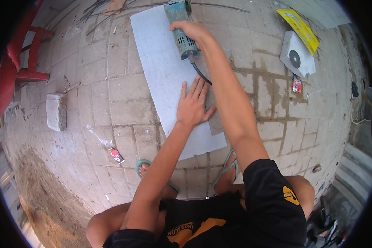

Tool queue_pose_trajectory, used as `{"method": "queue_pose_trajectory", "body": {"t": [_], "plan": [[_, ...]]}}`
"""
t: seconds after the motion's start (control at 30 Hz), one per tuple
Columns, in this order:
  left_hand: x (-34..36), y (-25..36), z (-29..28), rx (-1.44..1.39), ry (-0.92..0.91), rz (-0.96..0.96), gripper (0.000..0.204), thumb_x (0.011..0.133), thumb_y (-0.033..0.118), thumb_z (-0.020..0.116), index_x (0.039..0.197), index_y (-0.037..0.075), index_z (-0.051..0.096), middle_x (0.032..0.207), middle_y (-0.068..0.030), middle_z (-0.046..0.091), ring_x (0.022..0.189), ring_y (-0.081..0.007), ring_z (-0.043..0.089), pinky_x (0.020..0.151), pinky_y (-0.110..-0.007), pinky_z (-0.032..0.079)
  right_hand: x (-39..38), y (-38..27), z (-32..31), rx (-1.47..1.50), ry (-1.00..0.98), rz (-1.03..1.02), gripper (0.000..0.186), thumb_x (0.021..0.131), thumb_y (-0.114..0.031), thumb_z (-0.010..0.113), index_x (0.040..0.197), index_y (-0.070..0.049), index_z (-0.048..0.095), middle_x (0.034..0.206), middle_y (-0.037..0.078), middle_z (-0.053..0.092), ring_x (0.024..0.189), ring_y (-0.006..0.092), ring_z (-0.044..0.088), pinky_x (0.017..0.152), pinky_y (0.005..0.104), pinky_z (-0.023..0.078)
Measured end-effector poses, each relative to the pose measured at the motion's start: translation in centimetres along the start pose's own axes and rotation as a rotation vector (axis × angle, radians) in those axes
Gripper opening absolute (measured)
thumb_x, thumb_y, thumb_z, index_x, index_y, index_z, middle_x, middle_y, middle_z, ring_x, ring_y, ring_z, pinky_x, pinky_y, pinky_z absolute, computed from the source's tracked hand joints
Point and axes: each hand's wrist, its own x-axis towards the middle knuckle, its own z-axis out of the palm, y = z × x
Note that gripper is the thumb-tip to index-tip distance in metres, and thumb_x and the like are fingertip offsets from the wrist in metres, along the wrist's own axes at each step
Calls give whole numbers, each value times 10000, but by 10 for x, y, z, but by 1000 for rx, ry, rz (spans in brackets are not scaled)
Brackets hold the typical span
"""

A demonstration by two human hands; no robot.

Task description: The person uses an angle grinder to cut along a metal ruler placed on a white tile while sitting on an outdoor tiled floor. They move the ruler to different positions on the tile to make several straight cuts.

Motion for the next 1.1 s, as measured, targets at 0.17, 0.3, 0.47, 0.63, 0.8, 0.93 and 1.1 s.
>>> {"method": "queue_pose_trajectory", "body": {"t": [0.17,0.3,0.47,0.63,0.8,0.93,1.1], "plan": [[0,0,-1,13,0,4,843,887,555,632,1523,33,450,1643,-126,360,1534,-266,304,1223,-596,238,-3,3,2,-8,18,20,454,695,-346,827,924,21,691,822,115,675,630,215,646,546,372,511],[1,0,-2,16,-2,9,870,884,557,633,1545,34,416,1646,-125,354,1532,-270,308,1220,-600,239,-9,7,1,9,15,23,482,663,-345,835,923,38,700,852,133,682,675,234,653,581,384,512],[1,0,-1,8,-11,5,862,889,553,628,1544,34,417,1645,-121,357,1532,-269,308,1222,-605,236,-9,8,0,20,31,52,531,616,-336,850,930,72,720,907,174,701,742,272,665,634,411,510],[1,0,-1,6,-26,-4,823,899,542,619,1518,27,450,1641,-122,364,1535,-265,305,1226,-606,227,1,4,1,73,-9,46,519,625,-330,849,927,71,716,902,168,699,746,265,657,633,399,496],[0,1,0,-10,-14,-4,804,905,537,611,1510,29,460,1634,-123,372,1539,-260,295,1232,-607,218,10,2,2,25,15,59,475,659,-324,834,933,40,702,876,142,685,711,242,647,613,387,499],[0,2,-3,26,-68,-18,817,914,535,599,1535,33,425,1634,-121,372,1546,-254,277,1237,-603,211,18,2,1,2,-4,39,399,724,-324,812,928,-14,664,790,88,652,597,199,631,526,365,509],[0,1,-5,2,-37,-6,827,937,555,573,1567,53,385,1649,-116,343,1548,-251,269,1238,-596,212,24,-31,-3,73,-73,-19,370,759,-321,788,914,-18,644,768,94,645,574,207,634,512,375,521]]}}
